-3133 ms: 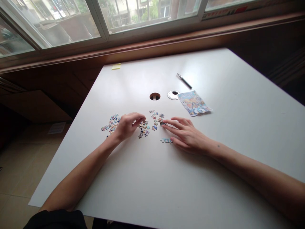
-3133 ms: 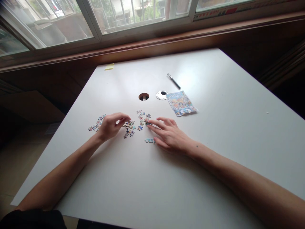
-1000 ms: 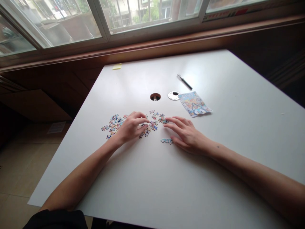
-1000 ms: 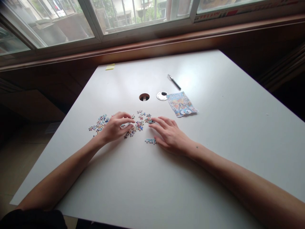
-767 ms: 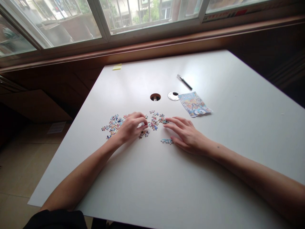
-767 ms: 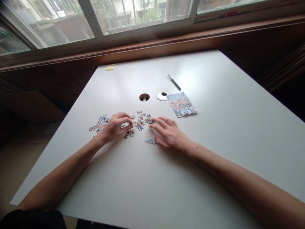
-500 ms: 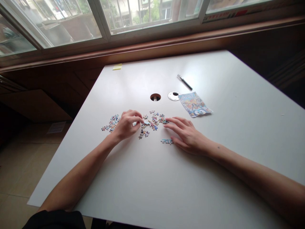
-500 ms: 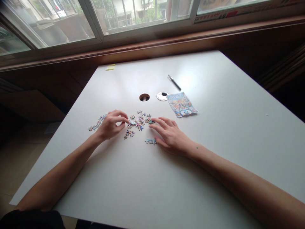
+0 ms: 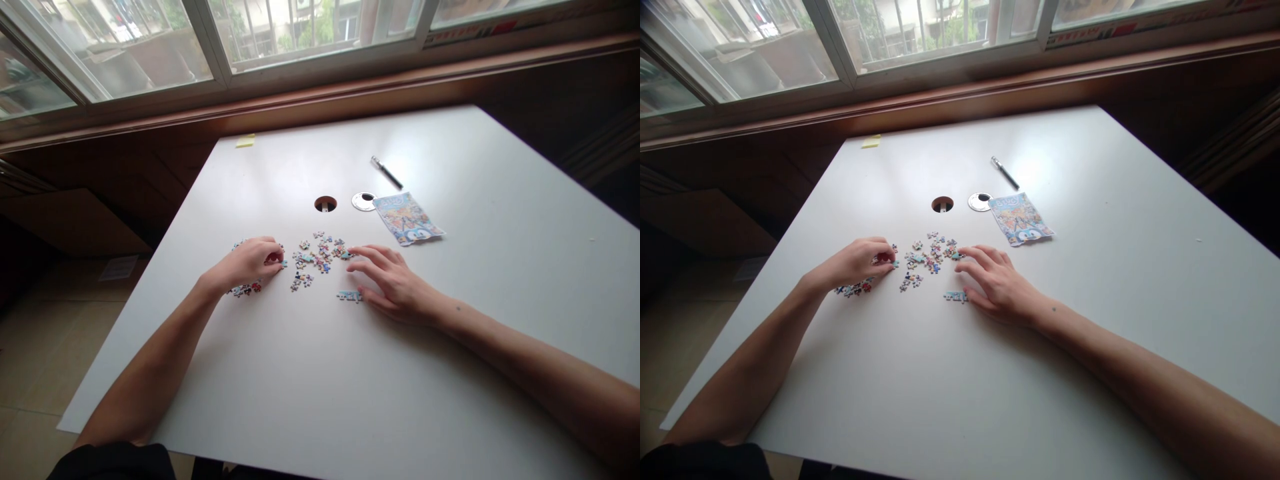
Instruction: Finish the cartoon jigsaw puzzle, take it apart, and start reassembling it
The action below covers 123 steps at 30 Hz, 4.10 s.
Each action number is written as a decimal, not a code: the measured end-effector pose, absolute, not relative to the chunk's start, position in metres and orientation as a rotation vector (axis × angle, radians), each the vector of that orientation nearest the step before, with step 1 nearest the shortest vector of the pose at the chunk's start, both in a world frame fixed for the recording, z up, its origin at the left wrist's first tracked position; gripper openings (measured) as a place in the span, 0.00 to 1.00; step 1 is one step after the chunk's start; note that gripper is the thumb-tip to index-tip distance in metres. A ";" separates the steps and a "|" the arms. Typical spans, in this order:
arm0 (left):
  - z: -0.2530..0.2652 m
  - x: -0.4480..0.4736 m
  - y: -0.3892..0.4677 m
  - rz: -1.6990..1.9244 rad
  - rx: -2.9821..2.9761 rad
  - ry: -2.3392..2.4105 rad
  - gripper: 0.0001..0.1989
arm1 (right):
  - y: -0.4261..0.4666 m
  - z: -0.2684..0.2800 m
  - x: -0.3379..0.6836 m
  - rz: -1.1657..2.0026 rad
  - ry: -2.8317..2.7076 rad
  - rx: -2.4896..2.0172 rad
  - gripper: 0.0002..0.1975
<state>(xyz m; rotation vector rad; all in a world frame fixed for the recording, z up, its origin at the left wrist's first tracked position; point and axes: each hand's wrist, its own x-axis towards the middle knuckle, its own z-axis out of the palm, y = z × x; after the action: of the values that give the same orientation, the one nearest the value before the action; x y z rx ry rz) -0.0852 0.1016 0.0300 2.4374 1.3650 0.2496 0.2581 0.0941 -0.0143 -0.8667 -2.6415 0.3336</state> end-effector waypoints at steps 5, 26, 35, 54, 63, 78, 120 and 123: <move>0.047 -0.079 0.091 0.013 2.420 1.379 0.06 | 0.094 -0.016 0.258 0.318 -2.622 -0.839 0.12; 0.038 0.000 0.035 -0.016 2.787 1.168 0.09 | 0.093 -0.015 0.259 0.294 -2.519 -0.644 0.09; 0.017 -0.003 0.045 0.302 2.715 1.248 0.10 | 0.094 -0.015 0.260 0.294 -2.607 -0.457 0.16; -0.003 0.000 0.036 0.561 2.723 1.182 0.11 | 0.095 -0.018 0.261 0.372 -2.605 -0.490 0.15; -0.011 0.000 0.036 0.716 2.669 1.175 0.09 | 0.095 -0.018 0.261 0.353 -2.636 -0.490 0.14; -0.004 0.002 0.037 0.593 2.576 1.186 0.08 | 0.094 -0.015 0.260 0.326 -2.709 -0.428 0.22; 0.011 0.001 0.040 0.481 2.695 1.177 0.08 | 0.091 -0.013 0.259 0.321 -2.762 -0.449 0.19; 0.015 0.001 0.037 0.419 2.744 1.203 0.07 | 0.091 -0.013 0.259 0.325 -2.752 -0.445 0.19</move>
<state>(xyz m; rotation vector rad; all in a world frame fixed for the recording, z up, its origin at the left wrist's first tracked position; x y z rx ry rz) 0.0013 0.0374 0.0154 2.7439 1.2029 0.4191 0.2593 0.0912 -0.0134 -0.4453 -2.7516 0.3254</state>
